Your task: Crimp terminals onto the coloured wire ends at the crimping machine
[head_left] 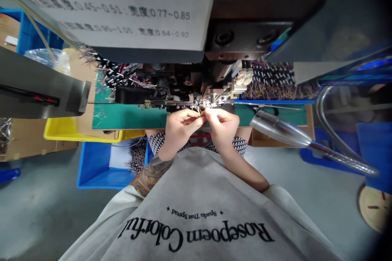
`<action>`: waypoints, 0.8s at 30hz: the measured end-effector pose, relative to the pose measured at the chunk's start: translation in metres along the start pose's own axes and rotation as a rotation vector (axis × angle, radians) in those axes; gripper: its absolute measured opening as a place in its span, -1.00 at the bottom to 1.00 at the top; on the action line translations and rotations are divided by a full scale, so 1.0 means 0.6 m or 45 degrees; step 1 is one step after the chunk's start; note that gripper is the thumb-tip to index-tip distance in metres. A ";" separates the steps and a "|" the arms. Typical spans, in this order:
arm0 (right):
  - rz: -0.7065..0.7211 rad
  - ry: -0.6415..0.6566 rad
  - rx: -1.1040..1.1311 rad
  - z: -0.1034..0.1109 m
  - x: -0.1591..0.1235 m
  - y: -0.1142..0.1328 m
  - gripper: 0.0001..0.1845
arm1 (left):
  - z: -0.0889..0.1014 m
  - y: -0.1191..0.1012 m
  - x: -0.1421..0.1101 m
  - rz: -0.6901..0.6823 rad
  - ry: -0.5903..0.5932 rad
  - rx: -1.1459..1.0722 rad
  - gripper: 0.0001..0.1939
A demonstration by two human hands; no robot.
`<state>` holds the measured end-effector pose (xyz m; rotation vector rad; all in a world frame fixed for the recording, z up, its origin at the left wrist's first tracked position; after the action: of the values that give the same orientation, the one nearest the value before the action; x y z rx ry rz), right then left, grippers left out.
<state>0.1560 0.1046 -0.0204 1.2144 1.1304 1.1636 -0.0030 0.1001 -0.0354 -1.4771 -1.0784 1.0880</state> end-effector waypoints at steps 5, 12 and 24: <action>-0.047 -0.024 0.027 -0.002 0.005 -0.004 -0.71 | 0.000 -0.006 0.001 -0.033 -0.017 -0.038 -0.81; -0.067 -0.002 0.025 -0.005 0.009 -0.004 -0.68 | 0.004 -0.013 0.001 -0.071 -0.039 0.045 -0.78; -0.065 -0.009 0.059 -0.009 0.008 -0.008 -0.63 | -0.001 -0.007 0.000 -0.038 0.000 -0.015 -0.77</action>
<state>0.1514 0.1094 -0.0253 1.2169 1.1820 1.0990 -0.0028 0.1006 -0.0310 -1.4659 -1.1053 1.0622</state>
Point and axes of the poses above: each hand's wrist, its own x-axis towards the middle knuckle, its own z-axis out of the back of the hand, y = z × x, the point moved 8 cm from there along x, towards the middle knuckle, and after that the axes turned 13 degrees about y, right-handed, at the moved point
